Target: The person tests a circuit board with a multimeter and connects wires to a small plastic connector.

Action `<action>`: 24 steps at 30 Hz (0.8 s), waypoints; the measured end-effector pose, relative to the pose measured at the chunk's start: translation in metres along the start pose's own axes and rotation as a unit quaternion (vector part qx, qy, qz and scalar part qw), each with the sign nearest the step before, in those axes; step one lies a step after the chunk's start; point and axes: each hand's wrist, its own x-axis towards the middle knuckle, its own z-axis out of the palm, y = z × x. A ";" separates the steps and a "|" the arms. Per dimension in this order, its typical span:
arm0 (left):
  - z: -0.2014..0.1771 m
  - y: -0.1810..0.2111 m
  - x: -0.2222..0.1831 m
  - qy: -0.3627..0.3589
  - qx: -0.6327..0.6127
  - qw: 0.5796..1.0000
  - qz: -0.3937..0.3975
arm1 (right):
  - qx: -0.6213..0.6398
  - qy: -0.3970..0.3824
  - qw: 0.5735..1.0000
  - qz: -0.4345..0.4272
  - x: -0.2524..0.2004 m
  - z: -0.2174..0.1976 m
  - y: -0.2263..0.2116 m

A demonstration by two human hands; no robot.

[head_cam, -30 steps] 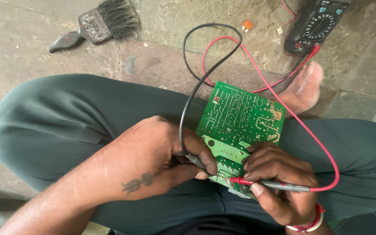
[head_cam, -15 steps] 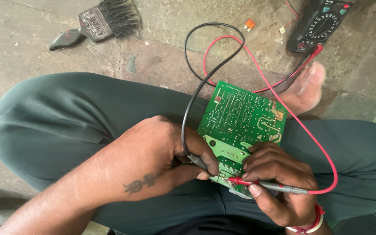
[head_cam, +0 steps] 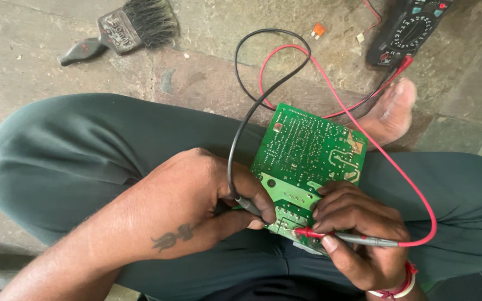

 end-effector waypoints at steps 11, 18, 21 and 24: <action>-0.001 -0.001 0.000 0.008 -0.006 1.000 0.009 | 0.016 0.019 0.999 0.022 -0.002 0.001 0.001; 0.000 -0.002 0.000 -0.004 0.006 1.000 -0.021 | -0.003 0.013 1.000 0.011 0.001 0.001 -0.001; 0.000 -0.002 0.000 0.006 0.008 1.000 -0.004 | 0.003 0.018 1.000 0.018 0.001 0.002 -0.002; 0.001 -0.002 0.000 0.010 0.010 1.000 -0.002 | -0.008 0.009 1.000 0.013 0.002 0.001 -0.002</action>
